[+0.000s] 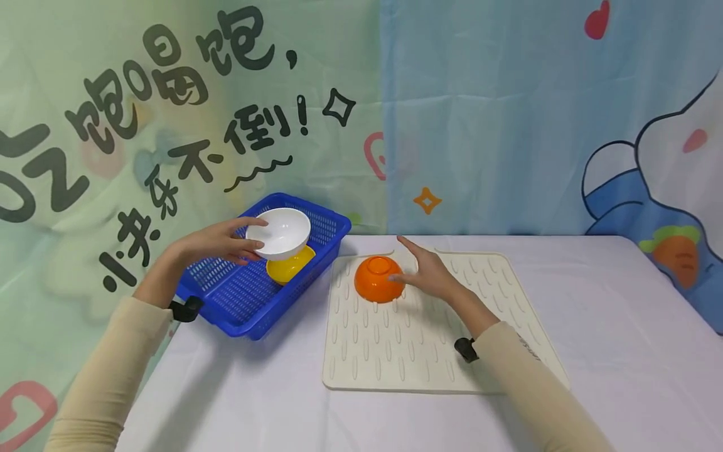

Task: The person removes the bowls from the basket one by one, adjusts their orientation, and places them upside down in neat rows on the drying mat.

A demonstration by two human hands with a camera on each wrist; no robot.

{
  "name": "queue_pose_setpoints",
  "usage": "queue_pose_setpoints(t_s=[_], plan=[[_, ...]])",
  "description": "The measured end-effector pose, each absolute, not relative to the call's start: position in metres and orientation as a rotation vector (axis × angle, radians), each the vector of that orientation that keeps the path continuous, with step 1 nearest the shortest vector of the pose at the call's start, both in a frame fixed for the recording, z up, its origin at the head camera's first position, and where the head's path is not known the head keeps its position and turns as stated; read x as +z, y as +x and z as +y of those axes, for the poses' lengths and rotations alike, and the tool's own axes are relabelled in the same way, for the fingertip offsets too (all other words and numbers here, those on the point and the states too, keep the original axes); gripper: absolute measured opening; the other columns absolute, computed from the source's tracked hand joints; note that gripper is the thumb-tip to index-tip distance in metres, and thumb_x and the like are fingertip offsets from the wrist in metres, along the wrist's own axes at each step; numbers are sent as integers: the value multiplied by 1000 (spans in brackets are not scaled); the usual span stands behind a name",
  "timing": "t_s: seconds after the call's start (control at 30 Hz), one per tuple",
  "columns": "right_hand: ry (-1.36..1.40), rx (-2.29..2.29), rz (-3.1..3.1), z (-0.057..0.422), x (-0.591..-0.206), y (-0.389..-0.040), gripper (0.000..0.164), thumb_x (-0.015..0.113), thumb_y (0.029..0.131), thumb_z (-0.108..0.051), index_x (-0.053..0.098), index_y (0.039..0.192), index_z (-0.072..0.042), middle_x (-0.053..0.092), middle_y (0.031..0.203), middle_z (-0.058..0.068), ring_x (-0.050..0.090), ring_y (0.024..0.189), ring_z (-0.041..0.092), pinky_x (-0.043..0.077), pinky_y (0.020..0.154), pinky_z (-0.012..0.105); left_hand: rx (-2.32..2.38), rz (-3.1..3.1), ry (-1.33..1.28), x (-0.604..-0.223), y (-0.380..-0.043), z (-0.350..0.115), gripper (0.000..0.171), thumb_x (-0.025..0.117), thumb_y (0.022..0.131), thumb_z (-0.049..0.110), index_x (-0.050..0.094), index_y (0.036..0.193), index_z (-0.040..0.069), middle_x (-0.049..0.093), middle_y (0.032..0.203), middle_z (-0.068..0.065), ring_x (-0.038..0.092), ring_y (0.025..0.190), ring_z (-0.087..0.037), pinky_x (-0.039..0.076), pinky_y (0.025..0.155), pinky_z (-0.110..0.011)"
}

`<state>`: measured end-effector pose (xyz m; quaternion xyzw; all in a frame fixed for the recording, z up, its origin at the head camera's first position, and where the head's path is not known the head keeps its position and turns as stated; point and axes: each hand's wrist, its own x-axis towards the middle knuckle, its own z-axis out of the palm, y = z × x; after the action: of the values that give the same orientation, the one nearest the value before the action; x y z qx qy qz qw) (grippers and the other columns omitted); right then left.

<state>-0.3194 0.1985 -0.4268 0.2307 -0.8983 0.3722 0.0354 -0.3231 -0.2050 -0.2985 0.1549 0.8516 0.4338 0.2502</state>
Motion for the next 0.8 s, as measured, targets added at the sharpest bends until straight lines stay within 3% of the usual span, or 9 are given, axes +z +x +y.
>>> queue_pose_setpoints(t_s=[0.13, 0.23, 0.37, 0.47, 0.8], plan=[[862, 1069, -2427, 187, -397, -302, 82, 77, 75, -22, 34, 142, -5, 41, 140, 15, 39, 126, 35, 34, 97, 55, 1140, 2332, 524, -281, -304, -178, 57, 60, 91, 23, 34, 141, 12, 64, 105, -18, 64, 92, -23, 52, 81, -37], [1009, 985, -2181, 177, -374, -284, 82, 74, 77, -38, 36, 141, -3, 43, 139, 12, 43, 124, 28, 36, 100, 44, 1097, 2336, 612, -270, -289, -160, 56, 62, 90, 24, 37, 140, 15, 66, 101, -13, 65, 89, -21, 53, 77, -36], [1178, 822, -1839, 161, -355, -259, 86, 67, 78, -50, 38, 135, 7, 41, 138, 20, 43, 124, 31, 34, 102, 34, 1085, 2289, 722, -257, -270, -141, 54, 63, 89, 23, 41, 138, 18, 67, 97, -12, 66, 86, -21, 54, 73, -35], [1190, 705, -1625, 150, -348, -242, 79, 68, 80, -46, 43, 130, 10, 43, 135, 24, 43, 123, 34, 35, 101, 35, 1077, 2232, 785, -249, -257, -129, 54, 64, 88, 23, 42, 137, 19, 68, 93, -12, 66, 84, -22, 54, 72, -35], [1162, 591, -1207, 133, -327, -205, 47, 61, 90, -27, 50, 123, 4, 51, 129, 19, 48, 120, 27, 38, 99, 36, 973, 2132, 1004, -231, -217, -108, 55, 64, 88, 20, 41, 138, 21, 68, 79, -5, 65, 79, -19, 54, 72, -32]])
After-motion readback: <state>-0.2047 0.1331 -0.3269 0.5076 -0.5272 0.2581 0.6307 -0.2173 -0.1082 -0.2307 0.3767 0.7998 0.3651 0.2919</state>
